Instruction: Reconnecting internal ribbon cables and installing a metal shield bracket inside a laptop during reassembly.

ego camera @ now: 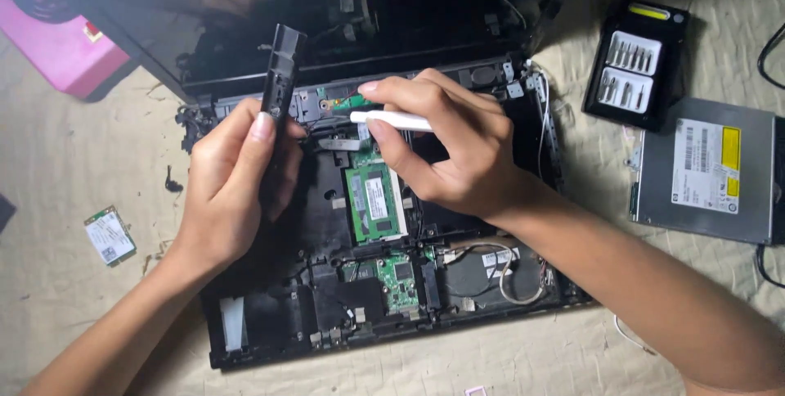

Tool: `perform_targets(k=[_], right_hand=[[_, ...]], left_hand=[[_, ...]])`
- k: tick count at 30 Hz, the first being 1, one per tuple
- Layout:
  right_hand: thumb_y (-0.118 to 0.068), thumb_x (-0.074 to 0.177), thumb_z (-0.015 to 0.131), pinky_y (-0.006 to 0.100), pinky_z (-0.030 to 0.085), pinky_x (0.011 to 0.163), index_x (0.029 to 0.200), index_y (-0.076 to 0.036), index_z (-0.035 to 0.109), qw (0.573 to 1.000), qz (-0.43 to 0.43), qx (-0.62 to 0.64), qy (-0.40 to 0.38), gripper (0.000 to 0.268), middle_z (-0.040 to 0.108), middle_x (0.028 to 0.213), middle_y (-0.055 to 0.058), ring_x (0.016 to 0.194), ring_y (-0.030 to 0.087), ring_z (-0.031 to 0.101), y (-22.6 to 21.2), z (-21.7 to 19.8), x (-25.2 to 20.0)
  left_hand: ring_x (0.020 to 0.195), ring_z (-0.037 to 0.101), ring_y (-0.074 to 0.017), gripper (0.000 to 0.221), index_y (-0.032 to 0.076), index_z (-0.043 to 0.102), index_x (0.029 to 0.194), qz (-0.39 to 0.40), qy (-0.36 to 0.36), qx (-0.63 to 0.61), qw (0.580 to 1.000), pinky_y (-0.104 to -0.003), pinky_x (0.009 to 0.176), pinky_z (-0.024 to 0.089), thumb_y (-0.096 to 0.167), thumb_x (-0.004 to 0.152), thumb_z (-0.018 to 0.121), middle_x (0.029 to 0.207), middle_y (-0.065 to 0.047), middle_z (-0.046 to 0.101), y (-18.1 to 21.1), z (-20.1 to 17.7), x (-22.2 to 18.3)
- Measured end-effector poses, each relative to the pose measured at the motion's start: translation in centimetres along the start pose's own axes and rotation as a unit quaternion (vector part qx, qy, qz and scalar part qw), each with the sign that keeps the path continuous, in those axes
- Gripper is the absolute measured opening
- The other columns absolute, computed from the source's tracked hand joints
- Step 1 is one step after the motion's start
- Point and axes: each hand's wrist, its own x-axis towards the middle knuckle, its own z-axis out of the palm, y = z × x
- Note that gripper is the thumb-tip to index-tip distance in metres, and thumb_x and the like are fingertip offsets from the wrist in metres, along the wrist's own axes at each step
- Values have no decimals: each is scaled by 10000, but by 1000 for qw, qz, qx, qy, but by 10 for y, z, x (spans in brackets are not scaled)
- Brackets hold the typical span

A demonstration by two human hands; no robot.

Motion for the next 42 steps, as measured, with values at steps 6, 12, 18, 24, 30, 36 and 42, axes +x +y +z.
perform_targets(k=[6,12,18,24,30,36,42], right_hand=[[10,1064,666,395,587,760,1229,106,602,999,-33,-24,-14,202,733,1145,215,819,349,717,-1,1,-6],[-22,1074,636,401,569,750,1211,114,643,997,-53,-28,-43,193,748,1074,214,810,345,726,-7,2,-3],[69,1035,629,395,516,706,971,139,663,996,-63,-26,-54,101,691,864,207,735,355,649,-15,7,6],[-33,1063,610,392,494,660,1012,114,663,992,-94,-55,-66,165,650,825,180,693,329,615,-11,4,3],[13,1075,603,395,501,671,1149,102,640,991,-104,-54,-67,122,657,865,165,700,315,617,-9,4,0],[72,1024,666,376,537,724,1150,49,626,988,-112,-71,-79,134,662,959,157,785,320,651,-10,4,0],[44,1045,626,382,513,696,1095,63,625,991,-104,-56,-66,53,646,928,165,741,316,610,-9,4,2]], left_hand=[[511,590,-137,262,55,508,1104,45,-64,20,997,-220,434,455,284,1101,381,716,-74,633,0,-1,-2],[636,733,-152,249,54,508,1115,73,-106,37,991,-213,426,509,268,1087,383,803,-108,765,1,1,-1],[666,738,-149,253,44,509,1144,119,-132,69,982,-240,616,592,250,1094,370,845,-78,751,3,-3,-2],[707,741,-126,343,2,480,1365,180,-130,150,963,-245,724,577,201,1096,404,986,-51,770,-5,-3,-1],[769,751,-127,419,4,455,1462,188,-132,189,955,-251,775,571,196,1091,428,992,-33,777,-2,-4,-2],[568,626,-75,440,13,508,1475,186,-121,214,951,-212,626,485,205,1085,441,756,-20,749,-5,-5,-3],[701,758,-124,443,-5,478,1467,140,-123,167,968,-222,663,599,200,1079,413,964,-52,795,2,-2,-4]])
